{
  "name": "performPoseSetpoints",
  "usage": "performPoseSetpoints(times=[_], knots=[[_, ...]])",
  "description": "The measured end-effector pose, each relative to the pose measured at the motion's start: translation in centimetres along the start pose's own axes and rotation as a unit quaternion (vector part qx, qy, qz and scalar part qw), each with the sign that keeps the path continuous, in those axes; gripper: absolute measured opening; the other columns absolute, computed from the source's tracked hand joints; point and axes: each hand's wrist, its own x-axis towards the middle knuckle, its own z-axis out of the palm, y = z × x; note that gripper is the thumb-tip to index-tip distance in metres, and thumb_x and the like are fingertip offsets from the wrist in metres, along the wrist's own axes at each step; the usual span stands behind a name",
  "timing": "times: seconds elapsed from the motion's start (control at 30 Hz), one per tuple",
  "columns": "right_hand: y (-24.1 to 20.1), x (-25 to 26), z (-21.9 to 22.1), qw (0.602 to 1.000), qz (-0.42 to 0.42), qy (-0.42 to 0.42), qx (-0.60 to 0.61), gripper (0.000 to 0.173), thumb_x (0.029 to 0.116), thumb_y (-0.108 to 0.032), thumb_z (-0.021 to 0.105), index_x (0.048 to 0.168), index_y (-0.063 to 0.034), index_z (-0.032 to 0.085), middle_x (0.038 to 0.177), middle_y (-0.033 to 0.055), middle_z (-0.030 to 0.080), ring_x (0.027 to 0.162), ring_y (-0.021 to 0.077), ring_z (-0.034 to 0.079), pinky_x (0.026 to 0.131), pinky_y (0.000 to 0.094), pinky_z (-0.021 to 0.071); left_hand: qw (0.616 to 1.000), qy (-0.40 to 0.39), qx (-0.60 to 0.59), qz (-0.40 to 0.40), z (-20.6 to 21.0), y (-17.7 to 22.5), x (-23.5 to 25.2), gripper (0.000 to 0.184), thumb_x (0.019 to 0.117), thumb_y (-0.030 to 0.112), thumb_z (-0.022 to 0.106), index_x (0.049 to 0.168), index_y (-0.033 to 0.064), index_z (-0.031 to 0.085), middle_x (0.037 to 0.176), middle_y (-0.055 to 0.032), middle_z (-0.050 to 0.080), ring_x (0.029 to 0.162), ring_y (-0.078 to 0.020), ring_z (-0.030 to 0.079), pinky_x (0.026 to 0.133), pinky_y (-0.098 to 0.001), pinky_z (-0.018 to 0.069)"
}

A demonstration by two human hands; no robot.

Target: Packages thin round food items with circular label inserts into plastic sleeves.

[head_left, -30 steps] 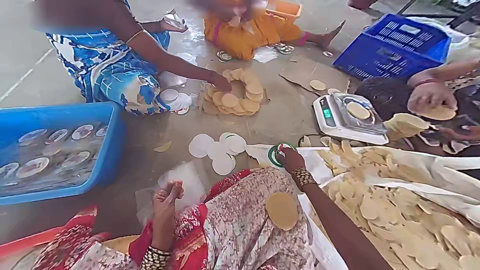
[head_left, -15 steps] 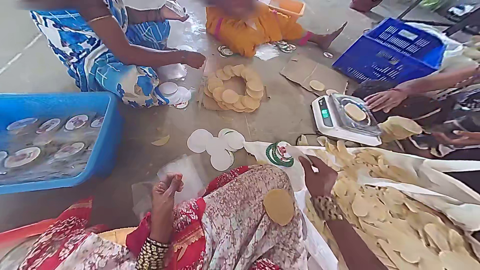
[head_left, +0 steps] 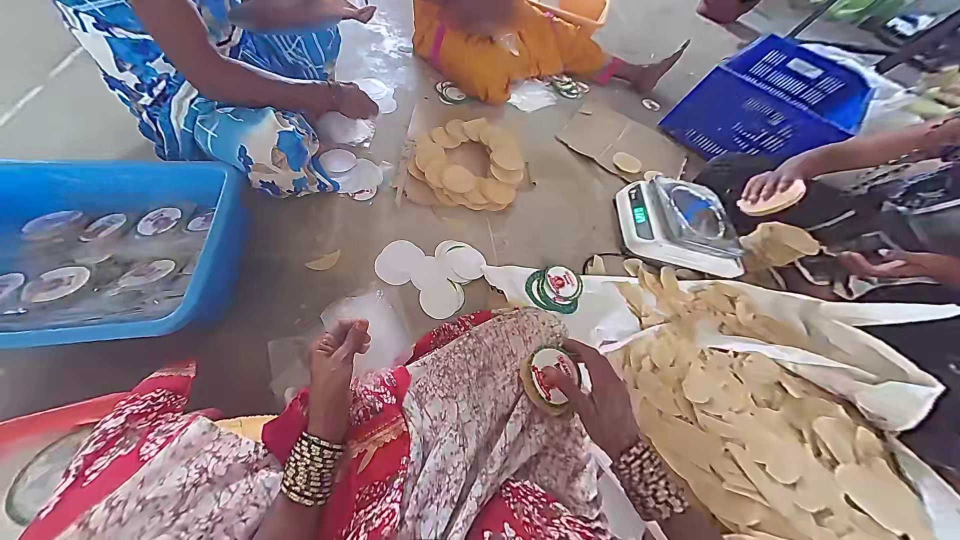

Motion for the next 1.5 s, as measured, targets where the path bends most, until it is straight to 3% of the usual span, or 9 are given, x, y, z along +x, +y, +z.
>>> performPoseSetpoints(times=[0.13,0.27,0.43,0.63,0.8,0.93,1.07,1.23,1.5], knots=[[-1.3,2.3,-1.2,0.975,0.142,-0.166,0.046,0.095,0.0713,-0.054,0.084,0.145,-0.0037,0.051,0.122,0.0202,0.068,0.108,0.0362,0.067,0.093,0.0594,0.0526,1.000,0.015,-0.011,-0.005,-0.2,0.3,-0.3,0.013,0.0986,0.004,0.060,0.088,0.0056,0.068,0.073,0.0018,0.067,0.066,-0.0079,0.064,0.066,-0.0232,0.0562],[-1.7,1.9,-2.2,0.929,0.191,-0.241,0.206,0.056,0.0655,-0.032,0.089,0.112,-0.0077,0.071,0.094,0.0059,0.076,0.087,0.0162,0.073,0.082,0.0387,0.0609,1.000,0.006,-0.008,0.007,-0.3,0.3,-0.2,0.014,0.0992,0.004,0.059,0.089,0.0051,0.068,0.073,0.0025,0.067,0.066,-0.0070,0.064,0.065,-0.0224,0.0557],[-4.1,-0.3,-4.6,0.984,0.019,0.028,0.175,0.025,0.0791,-0.031,0.081,0.091,-0.0098,0.074,0.085,-0.0028,0.070,0.078,0.0029,0.065,0.072,0.0225,0.0555,1.000,-0.010,0.001,0.009,-0.3,0.3,-0.3,0.015,0.1005,0.005,0.057,0.089,0.0073,0.067,0.072,0.0049,0.067,0.065,-0.0054,0.064,0.066,-0.0218,0.0564],[-1.7,-3.3,-0.8,0.981,-0.149,0.047,-0.113,0.021,0.0753,-0.006,0.078,0.094,0.0019,0.071,0.104,0.0257,0.071,0.100,0.0468,0.068,0.087,0.0620,0.0532,0.999,-0.037,0.009,0.019,-0.1,0.0,-0.7,0.014,0.1013,0.007,0.057,0.091,0.0111,0.066,0.073,0.0081,0.067,0.066,-0.0046,0.065,0.068,-0.0227,0.0581],[-0.9,-4.4,1.1,0.973,-0.160,-0.021,-0.166,0.080,0.0876,-0.078,0.048,0.098,-0.0016,0.070,0.105,0.0201,0.070,0.099,0.0401,0.068,0.087,0.0554,0.0538,1.000,-0.010,0.027,0.001,-0.3,0.2,-1.1,0.013,0.1015,0.009,0.057,0.092,0.0083,0.066,0.074,0.0057,0.066,0.067,-0.0065,0.064,0.069,-0.0250,0.0579],[-2.8,-2.2,-0.5,0.979,-0.156,-0.015,-0.129,0.068,0.0970,-0.065,0.043,0.090,-0.0041,0.073,0.092,0.0170,0.072,0.087,0.0386,0.070,0.076,0.0554,0.0545,1.000,0.008,0.010,-0.001,0.0,0.1,-0.7,0.013,0.1011,0.007,0.058,0.091,0.0059,0.067,0.073,0.0035,0.068,0.066,-0.0076,0.066,0.067,-0.0248,0.0582],[-8.2,3.3,0.2,0.989,-0.086,-0.097,-0.070,0.037,0.0983,-0.033,0.062,0.107,0.0002,0.074,0.108,0.0219,0.073,0.107,0.0437,0.067,0.091,0.0604,0.0517,1.000,0.017,0.006,-0.002,-0.1,0.1,-0.5,0.013,0.1010,0.006,0.059,0.091,0.0051,0.067,0.073,0.0026,0.067,0.067,-0.0080,0.066,0.067,-0.0247,0.0579],[-14.5,13.1,7.4,0.919,0.038,-0.367,-0.137,0.061,0.0986,-0.049,0.062,0.133,0.0015,0.060,0.133,0.0282,0.061,0.127,0.0453,0.057,0.102,0.0638,0.0443,0.999,0.030,-0.018,-0.010,0.0,0.3,-0.2,0.012,0.1000,0.005,0.060,0.090,0.0031,0.068,0.073,0.0006,0.067,0.066,-0.0081,0.064,0.065,-0.0245,0.0568],[-13.4,17.7,18.4,0.936,0.163,-0.272,-0.153,0.093,0.0776,-0.026,0.088,0.150,0.0058,0.038,0.150,0.0310,0.043,0.133,0.0485,0.049,0.103,0.0622,0.0451,0.996,0.033,-0.077,-0.012,-0.1,1.1,0.5,0.012,0.0986,0.001,0.060,0.090,0.0009,0.068,0.072,-0.0004,0.066,0.065,-0.0081,0.064,0.065,-0.0234,0.0563]])
